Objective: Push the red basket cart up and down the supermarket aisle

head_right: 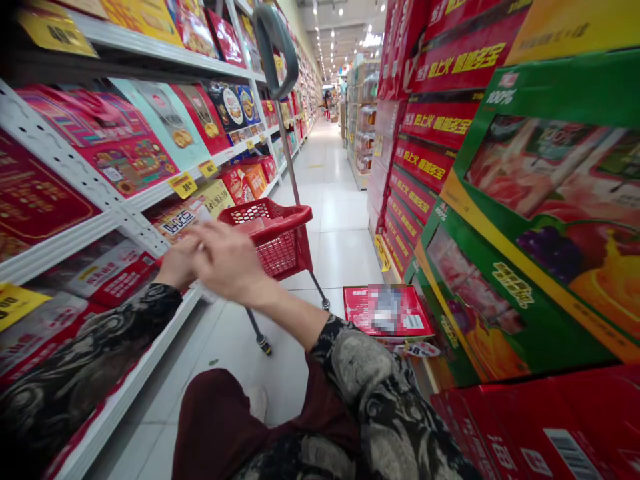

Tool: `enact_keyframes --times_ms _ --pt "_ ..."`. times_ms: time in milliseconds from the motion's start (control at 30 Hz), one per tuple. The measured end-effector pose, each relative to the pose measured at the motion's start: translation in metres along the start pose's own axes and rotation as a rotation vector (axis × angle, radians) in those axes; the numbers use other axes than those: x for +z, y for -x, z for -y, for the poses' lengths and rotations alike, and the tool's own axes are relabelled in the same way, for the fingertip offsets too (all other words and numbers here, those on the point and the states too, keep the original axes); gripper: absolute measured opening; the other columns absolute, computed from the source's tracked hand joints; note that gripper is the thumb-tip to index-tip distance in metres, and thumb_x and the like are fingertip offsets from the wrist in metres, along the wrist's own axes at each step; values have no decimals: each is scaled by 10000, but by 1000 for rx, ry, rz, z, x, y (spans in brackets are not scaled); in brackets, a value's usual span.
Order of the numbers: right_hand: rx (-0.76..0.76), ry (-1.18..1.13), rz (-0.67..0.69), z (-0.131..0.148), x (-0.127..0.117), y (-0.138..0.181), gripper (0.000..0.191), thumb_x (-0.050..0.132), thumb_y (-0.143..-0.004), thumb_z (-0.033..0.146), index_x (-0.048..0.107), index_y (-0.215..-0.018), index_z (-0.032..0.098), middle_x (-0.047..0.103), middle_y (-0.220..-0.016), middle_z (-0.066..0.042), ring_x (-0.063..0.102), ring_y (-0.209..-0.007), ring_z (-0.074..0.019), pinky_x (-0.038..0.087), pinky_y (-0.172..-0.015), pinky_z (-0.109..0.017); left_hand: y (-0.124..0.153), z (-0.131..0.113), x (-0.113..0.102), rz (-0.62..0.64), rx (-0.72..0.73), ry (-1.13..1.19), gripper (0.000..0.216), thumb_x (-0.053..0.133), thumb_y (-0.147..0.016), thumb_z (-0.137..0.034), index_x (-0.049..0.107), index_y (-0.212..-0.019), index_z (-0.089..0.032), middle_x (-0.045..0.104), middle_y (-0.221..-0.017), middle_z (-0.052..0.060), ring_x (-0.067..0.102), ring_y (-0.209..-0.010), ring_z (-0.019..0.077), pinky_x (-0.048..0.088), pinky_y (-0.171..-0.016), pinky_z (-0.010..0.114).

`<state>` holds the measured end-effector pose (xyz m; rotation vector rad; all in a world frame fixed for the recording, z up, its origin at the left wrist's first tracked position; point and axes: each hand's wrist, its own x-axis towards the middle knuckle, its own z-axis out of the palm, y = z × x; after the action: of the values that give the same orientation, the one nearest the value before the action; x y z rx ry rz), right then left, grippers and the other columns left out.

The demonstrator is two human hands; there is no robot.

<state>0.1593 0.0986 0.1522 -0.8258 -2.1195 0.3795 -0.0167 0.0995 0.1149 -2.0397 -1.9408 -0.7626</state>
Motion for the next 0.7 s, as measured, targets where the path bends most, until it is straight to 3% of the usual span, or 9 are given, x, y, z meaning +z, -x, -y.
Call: enact_keyframes --times_ms 133,233,367,433,500,700 --pt "170 126 -99 -61 -6 -15 351 391 -917 203 516 -1240 149 467 -1355 -99 385 -1270 -234 230 -1089 -513 -10 -31 12 -7 79 -14 413 400 -796 -154 573 -1170 -124 585 -1258 104 519 -1180 215 392 -1041 377" --pt "168 213 -49 -96 7 -21 325 386 -937 274 573 -1171 151 530 -1300 -113 385 -1265 -267 166 -1079 -566 -20 -50 20 43 175 -3 424 417 -777 -119 587 -1165 -140 575 -1281 103 519 -1186 207 410 -1036 379" --pt "36 213 5 -121 17 -10 380 392 -932 279 515 -1270 156 522 -1338 -102 335 -1316 -253 138 -1099 -521 -3 -15 15 -14 187 9 433 396 -791 -89 591 -1169 -172 573 -1292 90 511 -1204 186 426 -1036 383" --pt "7 208 22 -126 16 -5 394 385 -926 259 506 -1286 155 515 -1347 -104 341 -1319 -247 140 -1101 -520 12 8 9 -72 111 -5 422 392 -806 -101 588 -1175 -159 583 -1275 103 528 -1188 195 436 -1030 398" --pt "-1 227 20 -124 15 -6 398 390 -917 255 514 -1282 156 518 -1343 -109 361 -1310 -253 150 -1094 -536 21 17 7 -111 43 -22 412 398 -810 -102 589 -1173 -141 598 -1251 119 542 -1174 205 441 -1027 412" --pt "84 320 -43 -94 32 -19 387 372 -922 270 564 -1226 128 504 -1349 -144 367 -1305 -298 164 -1068 -591 -3 -25 18 -99 146 -13 385 435 -808 -60 603 -1145 -139 594 -1255 131 530 -1190 195 425 -1043 389"
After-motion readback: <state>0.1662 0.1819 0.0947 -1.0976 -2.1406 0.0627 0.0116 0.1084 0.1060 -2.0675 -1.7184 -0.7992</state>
